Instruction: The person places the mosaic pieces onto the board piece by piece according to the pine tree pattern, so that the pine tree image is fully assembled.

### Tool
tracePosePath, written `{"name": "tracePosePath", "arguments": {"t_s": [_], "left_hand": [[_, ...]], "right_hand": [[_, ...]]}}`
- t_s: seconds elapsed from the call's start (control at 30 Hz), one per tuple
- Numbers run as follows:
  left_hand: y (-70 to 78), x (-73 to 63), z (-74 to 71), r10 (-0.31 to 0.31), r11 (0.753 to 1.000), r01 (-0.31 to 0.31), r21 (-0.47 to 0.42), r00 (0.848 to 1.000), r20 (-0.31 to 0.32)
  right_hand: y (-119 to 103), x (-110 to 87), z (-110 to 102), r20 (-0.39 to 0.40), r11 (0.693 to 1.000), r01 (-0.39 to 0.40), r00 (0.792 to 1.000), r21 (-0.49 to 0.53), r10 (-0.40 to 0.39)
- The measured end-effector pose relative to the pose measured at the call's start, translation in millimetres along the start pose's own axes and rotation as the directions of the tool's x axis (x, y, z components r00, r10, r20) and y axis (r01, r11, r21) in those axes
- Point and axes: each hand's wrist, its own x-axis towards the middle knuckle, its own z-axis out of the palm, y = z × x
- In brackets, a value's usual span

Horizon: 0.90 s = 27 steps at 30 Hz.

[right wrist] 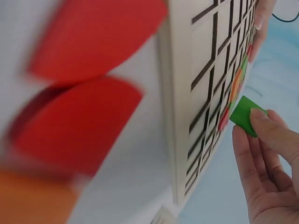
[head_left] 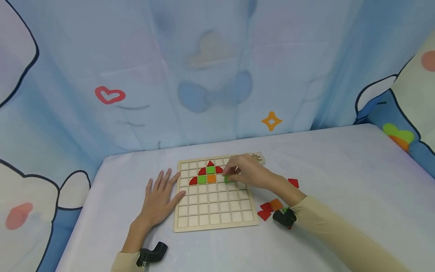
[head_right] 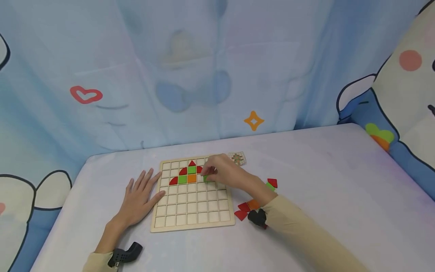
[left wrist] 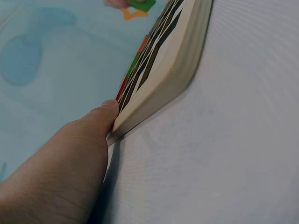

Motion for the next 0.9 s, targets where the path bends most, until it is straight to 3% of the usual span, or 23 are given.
{"name": "tracePosePath", "arguments": {"t_s": [0.27, 0.57, 0.9], "left_hand": [[1.2, 0.2, -0.6, 0.008, 1.0, -0.009, -0.019, 1.0, -0.007], [0.0, 1.7, -0.6, 0.0, 1.0, 0.0, 0.001, 1.0, 0.007], [-0.2, 1.5, -0.3, 0.002, 1.0, -0.002, -0.003, 1.0, 0.005]], "right_hand": [[3.9, 20.5, 16.9, -0.019, 0.999, -0.031, 0.999, 0.023, 0.031], [-0.7, 25.0, 21.9, -0.037, 0.995, -0.093, 0.995, -0.041, 0.091], [-6.3, 27.0, 25.1, 0.004, 0.987, -0.069, 0.998, -0.146, 0.07]]}}
